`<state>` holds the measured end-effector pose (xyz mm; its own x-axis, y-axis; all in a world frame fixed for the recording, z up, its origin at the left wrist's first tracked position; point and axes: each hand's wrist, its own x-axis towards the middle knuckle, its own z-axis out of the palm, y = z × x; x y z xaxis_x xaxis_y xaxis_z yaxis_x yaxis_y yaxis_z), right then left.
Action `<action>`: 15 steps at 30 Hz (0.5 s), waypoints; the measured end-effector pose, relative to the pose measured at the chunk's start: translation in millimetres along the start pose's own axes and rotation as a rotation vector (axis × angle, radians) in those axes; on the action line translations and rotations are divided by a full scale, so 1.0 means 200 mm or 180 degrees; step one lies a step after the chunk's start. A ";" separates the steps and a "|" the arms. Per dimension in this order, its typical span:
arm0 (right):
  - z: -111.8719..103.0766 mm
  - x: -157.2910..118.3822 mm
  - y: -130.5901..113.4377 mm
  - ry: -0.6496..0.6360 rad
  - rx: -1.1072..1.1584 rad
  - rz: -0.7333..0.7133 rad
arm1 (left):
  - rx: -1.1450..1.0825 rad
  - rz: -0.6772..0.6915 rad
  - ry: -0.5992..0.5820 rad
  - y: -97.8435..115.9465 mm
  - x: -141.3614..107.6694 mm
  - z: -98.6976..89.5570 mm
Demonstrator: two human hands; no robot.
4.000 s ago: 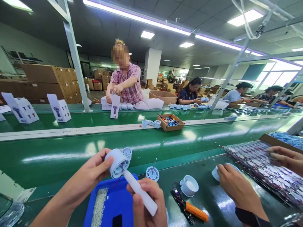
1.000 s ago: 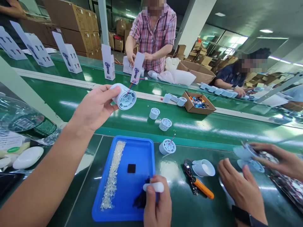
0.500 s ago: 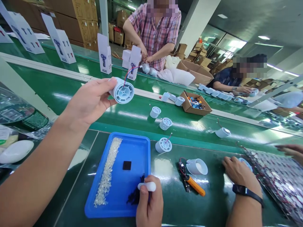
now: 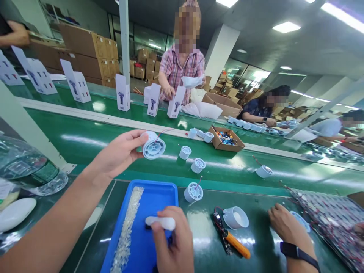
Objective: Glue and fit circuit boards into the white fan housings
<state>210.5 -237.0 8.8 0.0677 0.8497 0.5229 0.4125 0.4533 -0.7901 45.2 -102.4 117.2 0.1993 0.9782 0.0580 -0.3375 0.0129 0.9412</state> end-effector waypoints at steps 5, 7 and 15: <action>-0.07 0.13 -0.12 0.1317 0.0639 -0.0130 | 0.0221 -0.0226 -0.0021 -0.03 -0.02 0.05; -0.08 0.18 -0.13 0.1198 0.0627 0.0036 | 0.0293 -0.0253 -0.0132 -0.03 -0.03 0.07; -0.02 0.23 -0.19 0.1593 0.0934 0.0506 | 0.0172 -0.0309 -0.0211 -0.03 -0.05 0.09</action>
<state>201.6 -215.4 64.5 0.5571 0.7155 0.4217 0.0990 0.4470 -0.8891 62.4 -115.2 116.3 0.2896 0.9570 -0.0139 -0.2640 0.0939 0.9599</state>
